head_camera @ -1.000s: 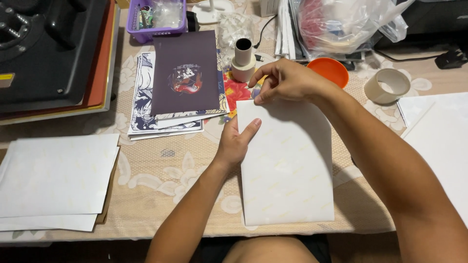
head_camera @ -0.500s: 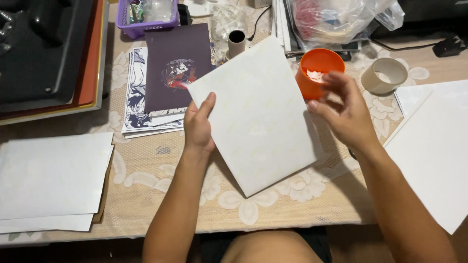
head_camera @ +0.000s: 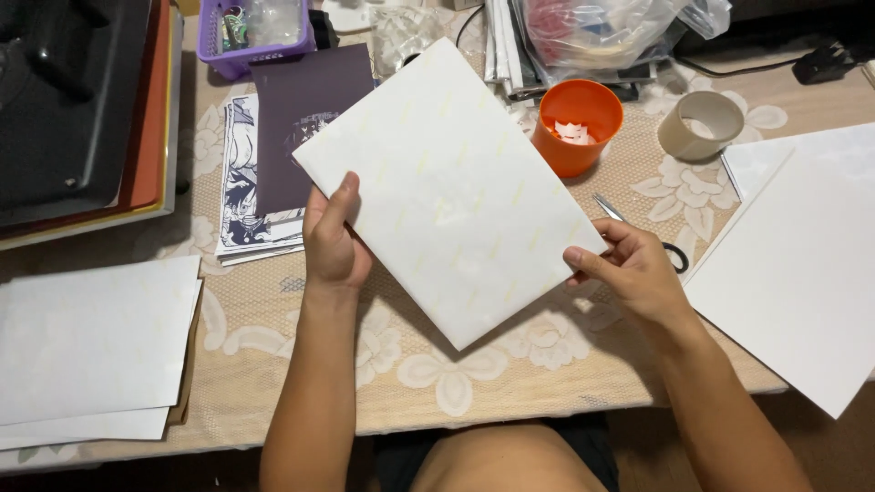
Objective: Applying small pieces of adhesive tape to the corners of a paper sheet to prepare it for a printing or heat-press process.
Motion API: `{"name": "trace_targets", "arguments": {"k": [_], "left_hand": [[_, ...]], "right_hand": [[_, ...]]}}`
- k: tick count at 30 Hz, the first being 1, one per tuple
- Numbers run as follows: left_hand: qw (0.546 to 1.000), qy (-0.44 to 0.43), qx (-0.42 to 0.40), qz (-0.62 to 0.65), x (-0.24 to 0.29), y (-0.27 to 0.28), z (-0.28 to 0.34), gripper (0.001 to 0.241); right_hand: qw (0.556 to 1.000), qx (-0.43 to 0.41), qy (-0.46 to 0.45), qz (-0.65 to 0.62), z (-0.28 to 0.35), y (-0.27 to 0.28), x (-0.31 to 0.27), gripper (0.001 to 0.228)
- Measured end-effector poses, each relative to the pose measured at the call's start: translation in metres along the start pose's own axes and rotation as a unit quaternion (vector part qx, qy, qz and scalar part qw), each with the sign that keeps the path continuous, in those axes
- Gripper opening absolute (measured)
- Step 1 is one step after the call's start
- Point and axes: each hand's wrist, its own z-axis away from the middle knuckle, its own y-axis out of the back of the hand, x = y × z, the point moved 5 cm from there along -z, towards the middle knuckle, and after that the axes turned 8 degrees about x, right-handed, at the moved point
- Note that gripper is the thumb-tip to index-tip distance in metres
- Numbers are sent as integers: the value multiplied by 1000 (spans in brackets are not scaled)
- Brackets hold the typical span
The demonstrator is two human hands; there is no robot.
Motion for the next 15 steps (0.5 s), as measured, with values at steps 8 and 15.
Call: {"name": "trace_targets", "arguments": {"k": [8,15], "left_hand": [[958,-21,-190,-215,31,2,46,58],[960,-186,120,-172,149,140,103,48]], "right_hand": [[995,64,65,-29,11,0,20,38],[993,34,109,34,33,-9,7,29]]}}
